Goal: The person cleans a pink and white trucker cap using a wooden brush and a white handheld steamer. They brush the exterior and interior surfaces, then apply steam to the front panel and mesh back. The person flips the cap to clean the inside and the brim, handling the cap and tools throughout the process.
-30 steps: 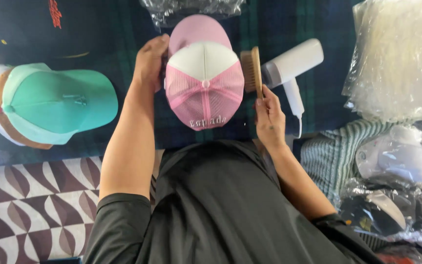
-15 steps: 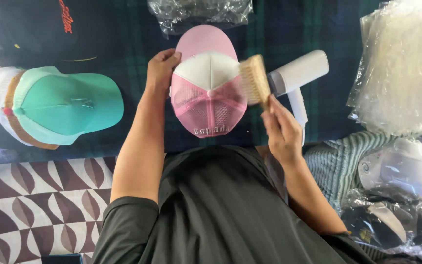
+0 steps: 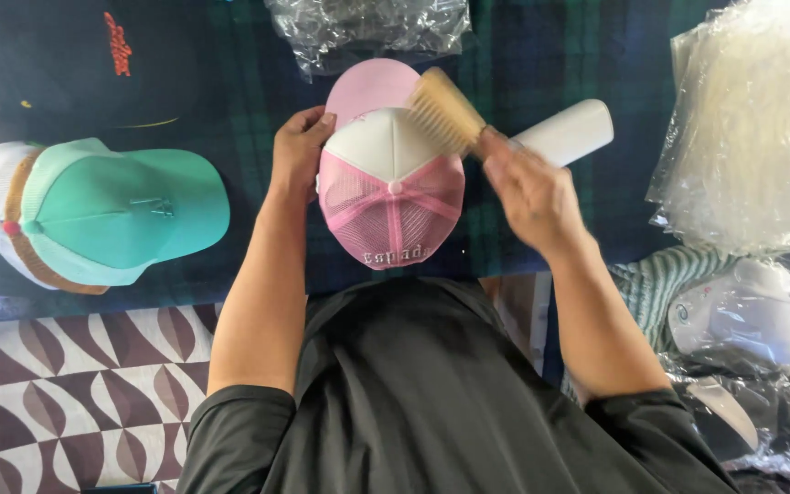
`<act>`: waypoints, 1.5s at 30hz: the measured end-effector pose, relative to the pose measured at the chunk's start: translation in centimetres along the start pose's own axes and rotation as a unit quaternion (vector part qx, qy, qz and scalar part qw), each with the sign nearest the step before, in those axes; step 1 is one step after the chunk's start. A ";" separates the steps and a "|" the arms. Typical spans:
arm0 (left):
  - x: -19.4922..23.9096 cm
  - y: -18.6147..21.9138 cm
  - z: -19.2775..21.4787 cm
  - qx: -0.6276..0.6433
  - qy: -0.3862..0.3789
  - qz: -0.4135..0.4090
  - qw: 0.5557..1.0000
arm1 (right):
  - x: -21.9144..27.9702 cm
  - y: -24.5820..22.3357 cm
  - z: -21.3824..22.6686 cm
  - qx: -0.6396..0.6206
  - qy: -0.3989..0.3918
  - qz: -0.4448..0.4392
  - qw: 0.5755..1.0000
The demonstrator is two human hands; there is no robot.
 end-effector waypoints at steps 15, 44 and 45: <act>15.6 2.9 -1.2 -0.170 -0.061 -0.396 0.900 | 7.0 0.5 -2.9 -0.135 0.055 -0.149 0.978; 14.6 -0.2 0.4 -0.193 -0.023 -0.316 0.929 | 17.3 0.6 -6.4 -0.105 0.088 -0.355 0.925; 14.7 -0.3 0.3 -0.195 -0.018 -0.311 0.930 | 17.3 -0.1 -6.2 -0.107 0.081 -0.356 0.925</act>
Point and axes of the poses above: each hand's wrist, its own x-axis away from the middle knuckle, its own z-axis out of the back of the hand, y = z × x, the point moved 5 cm from there along -x, towards the middle knuckle, and after that the axes turned 14 degrees about x, right-handed, at the moved point
